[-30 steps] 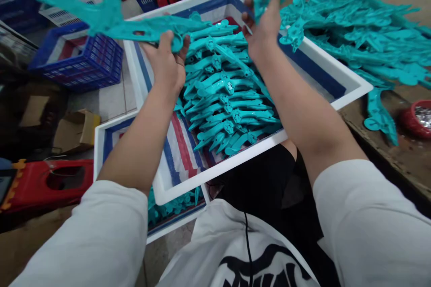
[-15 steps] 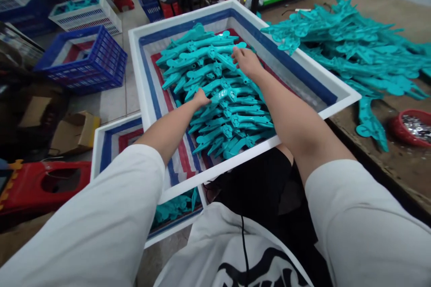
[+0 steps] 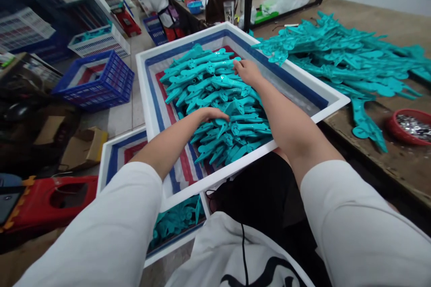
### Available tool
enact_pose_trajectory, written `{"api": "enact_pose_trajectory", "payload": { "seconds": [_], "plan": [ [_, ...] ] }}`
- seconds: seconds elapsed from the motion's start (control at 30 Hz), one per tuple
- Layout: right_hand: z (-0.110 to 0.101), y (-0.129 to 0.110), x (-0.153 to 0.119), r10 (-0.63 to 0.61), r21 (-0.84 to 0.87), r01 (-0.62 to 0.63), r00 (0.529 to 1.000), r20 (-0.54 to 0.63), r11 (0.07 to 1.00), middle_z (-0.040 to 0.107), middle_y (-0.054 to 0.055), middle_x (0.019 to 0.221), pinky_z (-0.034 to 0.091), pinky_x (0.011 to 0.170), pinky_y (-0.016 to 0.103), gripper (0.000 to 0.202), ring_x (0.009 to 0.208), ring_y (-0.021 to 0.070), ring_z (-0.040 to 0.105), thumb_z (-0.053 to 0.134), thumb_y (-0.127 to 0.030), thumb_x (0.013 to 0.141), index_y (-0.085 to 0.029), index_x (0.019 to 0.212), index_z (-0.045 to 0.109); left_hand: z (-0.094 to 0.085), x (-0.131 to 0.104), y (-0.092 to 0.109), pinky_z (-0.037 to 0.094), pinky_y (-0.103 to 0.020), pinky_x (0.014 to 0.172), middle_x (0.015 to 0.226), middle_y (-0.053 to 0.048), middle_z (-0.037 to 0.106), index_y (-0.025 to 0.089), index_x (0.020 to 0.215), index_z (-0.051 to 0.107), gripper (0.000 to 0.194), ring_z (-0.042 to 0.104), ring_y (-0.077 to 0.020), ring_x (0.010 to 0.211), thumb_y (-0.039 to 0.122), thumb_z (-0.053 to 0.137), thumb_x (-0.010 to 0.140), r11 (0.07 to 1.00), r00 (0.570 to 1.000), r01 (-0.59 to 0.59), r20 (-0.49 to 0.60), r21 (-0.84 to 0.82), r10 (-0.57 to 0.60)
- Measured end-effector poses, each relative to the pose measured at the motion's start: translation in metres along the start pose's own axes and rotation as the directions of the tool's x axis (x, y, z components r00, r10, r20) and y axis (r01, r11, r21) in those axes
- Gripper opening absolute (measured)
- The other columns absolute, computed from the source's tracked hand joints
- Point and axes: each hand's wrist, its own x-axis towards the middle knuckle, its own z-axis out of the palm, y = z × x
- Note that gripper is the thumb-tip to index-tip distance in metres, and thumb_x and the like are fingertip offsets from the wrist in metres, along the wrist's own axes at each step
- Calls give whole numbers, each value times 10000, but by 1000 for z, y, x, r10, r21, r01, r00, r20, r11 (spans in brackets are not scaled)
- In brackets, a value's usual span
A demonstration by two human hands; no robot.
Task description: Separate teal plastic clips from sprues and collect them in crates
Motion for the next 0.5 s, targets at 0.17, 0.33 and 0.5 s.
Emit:
{"api": "enact_pose_trajectory", "payload": {
  "seconds": [0.17, 0.33, 0.5],
  "plan": [
    [-13, 0, 0, 24, -37, -29, 991, -130, 999, 860, 227, 1365, 569, 1339, 520, 704, 1422, 380, 797, 339, -603, 1291, -137, 1309, 865, -39, -33, 11, 714, -376, 840, 914, -100, 847, 235, 962, 680, 273, 871, -301, 973, 221, 898, 798, 969, 999, -46, 4, -241, 49],
    [-8, -14, -3, -53, -9, 52, 992, -113, 999, 825, 237, 1451, 516, 1397, 517, 808, 1483, 382, 743, 344, -755, 1270, -127, 1358, 845, -80, -78, 23, 766, -640, 1035, 973, -154, 886, 222, 1168, 754, 393, 914, -442, 1065, 210, 895, 801, 809, 978, -205, -157, -552, 141],
    [24, -41, -7, -300, 45, 298, 951, 72, 954, 507, 180, 1911, 274, 1546, 680, 1128, 1871, 481, 317, 695, -1071, 955, -269, 1749, 683, -84, -92, 36, 780, -660, 1062, 948, -142, 885, 223, 1212, 818, 274, 907, -460, 1190, 442, 693, 1106, 661, 904, -408, -377, -629, 200]
  ]
}}
